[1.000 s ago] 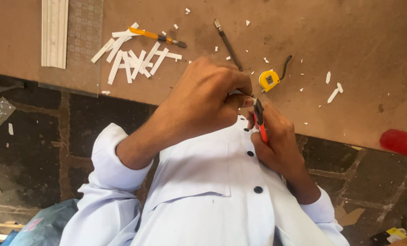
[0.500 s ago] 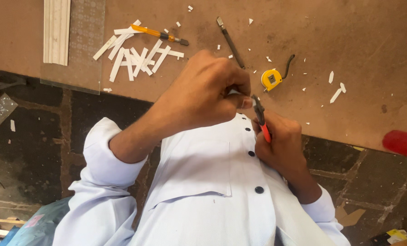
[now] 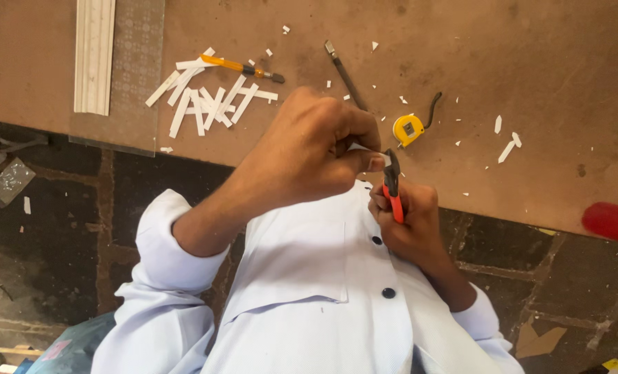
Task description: The person repeatedly picks up short white plastic strips from a workbench and trims their ends using red-handled pliers. Trimmed pieces accumulate on the table alongside a utility knife, tape measure, and a longer plastic strip.
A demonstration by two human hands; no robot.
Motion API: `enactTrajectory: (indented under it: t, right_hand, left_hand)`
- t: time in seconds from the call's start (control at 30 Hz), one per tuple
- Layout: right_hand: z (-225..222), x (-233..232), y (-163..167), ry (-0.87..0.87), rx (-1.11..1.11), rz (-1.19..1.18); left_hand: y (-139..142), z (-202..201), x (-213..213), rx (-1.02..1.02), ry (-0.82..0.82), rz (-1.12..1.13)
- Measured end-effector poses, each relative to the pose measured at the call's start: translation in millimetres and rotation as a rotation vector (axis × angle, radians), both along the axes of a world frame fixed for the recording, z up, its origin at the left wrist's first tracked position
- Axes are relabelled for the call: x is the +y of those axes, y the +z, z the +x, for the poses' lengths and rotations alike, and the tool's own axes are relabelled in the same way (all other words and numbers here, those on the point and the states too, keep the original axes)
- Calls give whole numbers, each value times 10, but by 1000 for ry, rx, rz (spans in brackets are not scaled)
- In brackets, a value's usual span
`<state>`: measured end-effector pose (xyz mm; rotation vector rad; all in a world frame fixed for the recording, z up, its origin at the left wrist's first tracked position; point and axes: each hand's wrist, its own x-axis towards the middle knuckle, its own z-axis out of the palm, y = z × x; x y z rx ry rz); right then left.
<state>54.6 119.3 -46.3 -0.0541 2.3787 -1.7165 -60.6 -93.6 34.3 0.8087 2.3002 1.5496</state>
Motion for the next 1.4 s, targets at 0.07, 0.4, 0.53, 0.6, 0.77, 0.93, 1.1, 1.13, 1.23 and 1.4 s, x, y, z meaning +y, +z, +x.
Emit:
enactTrajectory:
  t: [0.07,0.4,0.53,0.6,0.77,0.93,1.1,1.13,1.23,1.4]
  right_hand:
    - [-3,-30,-26,-61,2,-49]
    - [-1,-47,-93,-252,23,-230]
    - [-69,-118,-57,-269,24,-377]
    - [-126,-144,-33,-296,42,-355]
    - [-199,-137,-181,-379,116,-418]
    - [-415,76,-321,-475,384,-141]
    - [-826,1286,78,-1206,442,96]
    - [-773,1569,166,-1283,421,35]
    - [-428,1990,152,-1047,470,-197]
    - [-231,1617,-57,-549,371,-244]
  left_hand:
    - [8,26,43,54,42,58]
    - [-63,195,351,141,203,273]
    - [-162,199,469,-295,174,533]
    - [-211,182,541,-571,153,687]
    - [-328,130,665,-751,128,857]
    - [-460,161,702,-739,59,878]
    - [-655,28,200,-794,374,877]
    - [-684,26,113,-799,397,893]
    - [-713,100,8,-802,448,932]
    - [-550,167,197,-772,308,931]
